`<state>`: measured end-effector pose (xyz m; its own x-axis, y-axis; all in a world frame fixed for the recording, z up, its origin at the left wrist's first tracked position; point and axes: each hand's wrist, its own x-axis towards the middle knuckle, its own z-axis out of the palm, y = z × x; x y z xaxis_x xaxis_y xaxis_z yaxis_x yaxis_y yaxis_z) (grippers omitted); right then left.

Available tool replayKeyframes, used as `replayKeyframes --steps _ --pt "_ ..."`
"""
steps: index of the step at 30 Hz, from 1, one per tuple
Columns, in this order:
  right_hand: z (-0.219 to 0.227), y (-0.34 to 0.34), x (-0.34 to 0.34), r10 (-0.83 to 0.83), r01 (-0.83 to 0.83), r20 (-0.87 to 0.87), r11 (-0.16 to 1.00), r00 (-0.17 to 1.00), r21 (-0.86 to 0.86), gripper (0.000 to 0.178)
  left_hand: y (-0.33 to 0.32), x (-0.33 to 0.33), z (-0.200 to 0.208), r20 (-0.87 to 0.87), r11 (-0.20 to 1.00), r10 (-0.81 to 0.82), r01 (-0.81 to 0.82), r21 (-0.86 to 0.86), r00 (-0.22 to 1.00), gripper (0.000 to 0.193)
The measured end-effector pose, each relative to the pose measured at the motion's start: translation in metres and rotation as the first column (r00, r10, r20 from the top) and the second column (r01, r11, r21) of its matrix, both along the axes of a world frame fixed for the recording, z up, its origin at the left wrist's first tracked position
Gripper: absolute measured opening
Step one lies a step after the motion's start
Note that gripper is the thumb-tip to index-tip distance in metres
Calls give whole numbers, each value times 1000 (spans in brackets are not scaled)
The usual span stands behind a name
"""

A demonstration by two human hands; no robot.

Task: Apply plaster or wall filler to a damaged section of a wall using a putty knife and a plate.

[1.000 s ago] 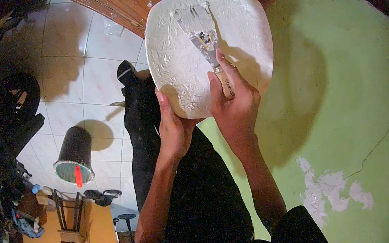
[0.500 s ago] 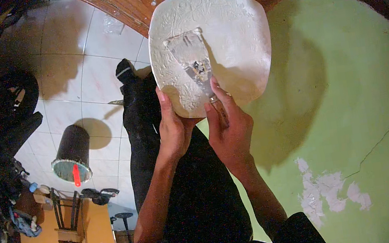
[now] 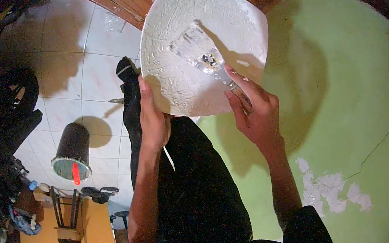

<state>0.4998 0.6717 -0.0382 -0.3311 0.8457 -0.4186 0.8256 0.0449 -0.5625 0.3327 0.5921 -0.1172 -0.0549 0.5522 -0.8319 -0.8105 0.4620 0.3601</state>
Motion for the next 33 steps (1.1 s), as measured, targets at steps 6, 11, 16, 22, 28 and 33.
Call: replayKeyframes --steps 6,11,16,22,28,33 --pt "-30 15 2 196 -173 -101 964 975 202 42 -3 -9 -12 -36 999 -40 39 -23 999 73" --pt "-36 22 -12 181 -161 -96 969 979 187 44 -5 -3 -16 11 1000 2 -2 -31 1000 72" --pt "-22 -2 -11 135 -121 -78 979 988 166 46 -3 -10 -10 2 997 -4 4 74 1000 63" --pt "24 -49 9 -122 123 57 992 991 -13 47 -1 -12 -5 -10 998 -14 13 -65 1000 60" --pt "32 -75 38 -175 165 136 983 975 83 47 -10 -17 -18 -58 1000 -5 4 -18 998 64" --pt "38 -45 76 -14 -4 274 998 962 65 42 4 -22 -6 -189 987 -29 -2 -161 982 65"
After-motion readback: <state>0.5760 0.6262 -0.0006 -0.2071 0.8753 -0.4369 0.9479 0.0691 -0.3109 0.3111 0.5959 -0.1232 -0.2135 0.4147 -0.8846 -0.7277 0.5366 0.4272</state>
